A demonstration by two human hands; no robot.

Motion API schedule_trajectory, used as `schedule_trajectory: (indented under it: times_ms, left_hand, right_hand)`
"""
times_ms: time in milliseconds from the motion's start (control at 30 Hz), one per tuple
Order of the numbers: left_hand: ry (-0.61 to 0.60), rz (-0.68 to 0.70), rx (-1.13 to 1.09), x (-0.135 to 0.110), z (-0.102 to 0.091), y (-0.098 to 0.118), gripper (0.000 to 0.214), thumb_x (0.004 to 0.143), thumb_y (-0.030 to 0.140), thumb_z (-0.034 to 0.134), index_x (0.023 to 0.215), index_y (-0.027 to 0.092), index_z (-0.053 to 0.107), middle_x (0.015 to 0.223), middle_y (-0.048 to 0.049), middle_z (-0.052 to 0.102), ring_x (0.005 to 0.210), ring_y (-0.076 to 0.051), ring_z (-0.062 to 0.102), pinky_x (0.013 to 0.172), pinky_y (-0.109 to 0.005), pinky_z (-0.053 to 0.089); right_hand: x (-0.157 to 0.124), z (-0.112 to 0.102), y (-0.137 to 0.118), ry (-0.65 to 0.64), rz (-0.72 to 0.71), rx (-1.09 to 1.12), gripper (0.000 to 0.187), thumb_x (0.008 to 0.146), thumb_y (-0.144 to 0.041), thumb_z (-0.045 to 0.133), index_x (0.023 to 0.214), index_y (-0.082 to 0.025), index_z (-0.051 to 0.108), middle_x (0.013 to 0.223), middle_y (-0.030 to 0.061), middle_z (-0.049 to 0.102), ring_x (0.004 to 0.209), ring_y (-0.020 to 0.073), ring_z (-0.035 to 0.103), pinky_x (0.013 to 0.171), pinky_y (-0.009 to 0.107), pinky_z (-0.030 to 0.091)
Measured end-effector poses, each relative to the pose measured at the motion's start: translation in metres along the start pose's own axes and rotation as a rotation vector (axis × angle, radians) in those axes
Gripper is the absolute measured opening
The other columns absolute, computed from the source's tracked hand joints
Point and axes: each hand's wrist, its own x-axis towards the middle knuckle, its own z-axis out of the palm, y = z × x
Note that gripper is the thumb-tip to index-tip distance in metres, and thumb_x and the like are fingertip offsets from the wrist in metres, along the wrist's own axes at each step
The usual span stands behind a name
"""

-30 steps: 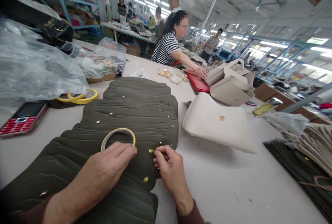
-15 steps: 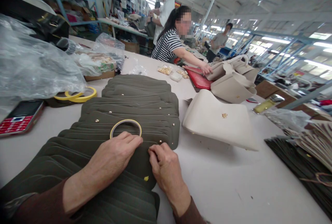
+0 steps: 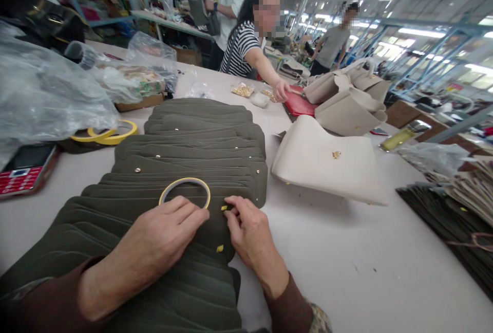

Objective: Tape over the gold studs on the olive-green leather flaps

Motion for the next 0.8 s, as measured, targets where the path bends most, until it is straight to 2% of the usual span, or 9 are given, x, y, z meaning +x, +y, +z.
schedule_trajectory:
  times_ms: [133,333,400,467,533,567,700,733,800]
  left_hand:
    - [-0.165,-0.008,0.024,-0.007,0.005,0.01,0.016,0.087,0.007,0.049,0.091,0.022,0.055,0.082,-0.0016,0.061,0.074,-0.023,0.056,0.068,-0.038,0.044]
    - [-0.247,0.004,-0.027,-0.002,0.0,0.011,0.019,0.085,0.004,0.047,0.088,0.022,0.052,0.076,0.0003,0.064,0.067,-0.022,0.06,0.067,-0.039,0.042]
    - [-0.253,0.015,-0.075,-0.001,-0.004,0.009,0.019,0.086,0.004,0.047,0.088,0.022,0.051,0.075,0.0016,0.064,0.066,-0.022,0.06,0.064,-0.038,0.042]
    - [-0.244,0.02,-0.098,-0.002,-0.005,0.006,0.019,0.087,0.004,0.046,0.087,0.023,0.05,0.074,0.0021,0.063,0.066,-0.022,0.061,0.063,-0.038,0.042]
    - [-0.197,0.031,-0.092,-0.003,-0.004,0.002,0.019,0.087,0.004,0.047,0.087,0.022,0.05,0.074,0.0022,0.063,0.066,-0.022,0.06,0.063,-0.038,0.044]
    - [-0.156,0.031,-0.085,-0.004,-0.003,0.001,0.019,0.087,0.004,0.048,0.088,0.022,0.051,0.074,0.0021,0.062,0.065,-0.022,0.06,0.063,-0.038,0.045]
    - [0.072,-0.017,-0.049,-0.007,0.003,-0.007,0.015,0.09,0.008,0.048,0.098,0.021,0.052,0.078,0.0008,0.064,0.066,-0.021,0.062,0.061,-0.035,0.048]
    - [0.124,-0.019,-0.043,-0.008,0.004,-0.009,0.015,0.092,0.011,0.047,0.102,0.02,0.052,0.08,0.0002,0.065,0.067,-0.02,0.063,0.061,-0.034,0.049]
    - [0.205,0.008,-0.053,-0.008,0.005,-0.011,0.017,0.096,0.014,0.043,0.11,0.019,0.052,0.083,-0.0011,0.068,0.068,-0.018,0.065,0.061,-0.032,0.051]
  right_hand:
    - [0.001,0.002,0.003,-0.007,-0.017,-0.022,0.035,0.087,-0.013,0.058,0.122,-0.021,0.061,0.078,0.0006,0.06,0.068,0.0152,0.058,0.069,0.029,0.05]
    - [0.003,0.004,0.0,0.006,-0.008,-0.029,0.035,0.086,-0.012,0.058,0.12,-0.02,0.061,0.078,0.0007,0.06,0.068,0.0151,0.058,0.067,0.028,0.05]
    - [0.003,0.002,-0.003,-0.003,-0.011,-0.043,0.03,0.086,-0.012,0.058,0.115,-0.02,0.064,0.08,0.0012,0.061,0.069,0.0148,0.058,0.068,0.028,0.049]
    - [0.003,0.0,-0.005,-0.04,-0.026,-0.077,0.021,0.086,-0.011,0.057,0.101,-0.02,0.068,0.077,0.0011,0.06,0.068,0.0149,0.058,0.068,0.028,0.048]
    - [0.002,-0.003,-0.007,-0.081,-0.033,-0.097,0.018,0.084,-0.008,0.056,0.089,-0.02,0.069,0.074,0.0009,0.058,0.068,0.0152,0.057,0.068,0.028,0.047]
    - [0.002,-0.004,-0.008,-0.085,-0.025,-0.087,0.02,0.083,-0.007,0.055,0.09,-0.02,0.069,0.075,0.0009,0.058,0.068,0.0151,0.057,0.068,0.028,0.047]
    - [0.002,-0.005,-0.007,-0.046,-0.01,-0.031,0.036,0.084,-0.005,0.05,0.115,-0.018,0.062,0.087,0.0038,0.058,0.077,0.0165,0.057,0.072,0.029,0.048]
    - [0.002,-0.005,-0.007,-0.052,-0.024,-0.046,0.037,0.084,-0.004,0.048,0.115,-0.018,0.063,0.087,0.0043,0.058,0.079,0.0174,0.057,0.074,0.03,0.048]
    - [0.001,-0.004,-0.006,-0.083,-0.045,-0.093,0.035,0.082,-0.001,0.045,0.101,-0.019,0.068,0.085,0.0048,0.056,0.081,0.0183,0.057,0.074,0.032,0.047]
